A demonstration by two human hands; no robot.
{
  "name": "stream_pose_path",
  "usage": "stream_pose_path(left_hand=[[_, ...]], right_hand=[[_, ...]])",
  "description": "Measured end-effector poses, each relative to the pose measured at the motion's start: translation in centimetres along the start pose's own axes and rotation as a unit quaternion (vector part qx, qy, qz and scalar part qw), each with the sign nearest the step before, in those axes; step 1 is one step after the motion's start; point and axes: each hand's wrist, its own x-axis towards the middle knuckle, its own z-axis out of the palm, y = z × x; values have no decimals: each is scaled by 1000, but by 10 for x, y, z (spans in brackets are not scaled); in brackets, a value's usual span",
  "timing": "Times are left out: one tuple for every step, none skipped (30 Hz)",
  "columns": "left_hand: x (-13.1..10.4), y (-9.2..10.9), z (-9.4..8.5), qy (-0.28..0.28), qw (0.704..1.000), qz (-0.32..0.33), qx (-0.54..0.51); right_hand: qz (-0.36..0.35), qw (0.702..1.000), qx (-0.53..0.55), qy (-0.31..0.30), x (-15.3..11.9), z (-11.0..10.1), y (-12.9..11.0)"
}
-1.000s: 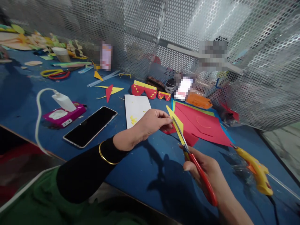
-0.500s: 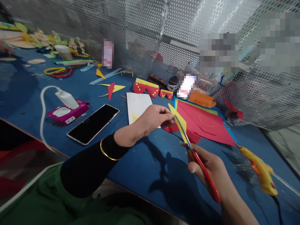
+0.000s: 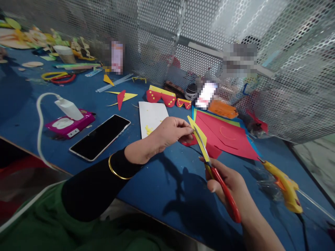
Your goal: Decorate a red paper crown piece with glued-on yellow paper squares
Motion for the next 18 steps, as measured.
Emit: stream_pose_path(left_hand=[[0,0,0,-1,1000,1,1],[-1,0,0,-3,1000,2,3],[-1,0,0,-3,1000,3,4],[-1,1,0,-4,1000,3,5],[-1,0,-1,-4,1000,3,6],[-1,0,-1,-5,1000,3,7],[-1,0,-1,-6,1000,4,8],[-1,0,-1,-8,1000,5,8],[-1,-1,-1,-10,1000,6,7],[-1,-1,-2,-11,1000,7,6],[-1,-1,-2,-11,1000,7,5],[-1,-1,-2,-11,1000,6,3],[-1,-2,-2,-11,1000,6,2],[-1,-2,-2,-11,1000,7,0],[-1,-2,-2,-11,1000,9,0],[-1,-2,-2,-12,1000,10,-1],[-1,-2,-2,-12,1000,11,-2],[-1,-2,-2,-13,1000,11,-2]], right_hand=[[-2,1000,-2,4,0,1,-1],[-2,1000,-8,7,0,1,-1],[-2,1000,-15,11,0,2,-2],[-1,1000,-22,14,0,2,-1],[0,999,-28,17,0,3,-1],[1,999,-30,18,0,3,0],[1,999,-30,18,0,4,1],[2,999,-28,18,0,5,2],[3,999,-26,18,0,5,3],[4,999,-24,20,-1,6,5],[4,999,-24,23,-1,7,6],[4,999,-24,28,-1,8,7],[4,999,-23,34,-2,8,7],[4,999,-21,38,-2,9,7],[7,999,-19,41,-3,10,7],[11,999,-18,43,-3,10,6],[17,999,-17,45,-3,10,4],[22,999,-16,46,-3,10,3]])
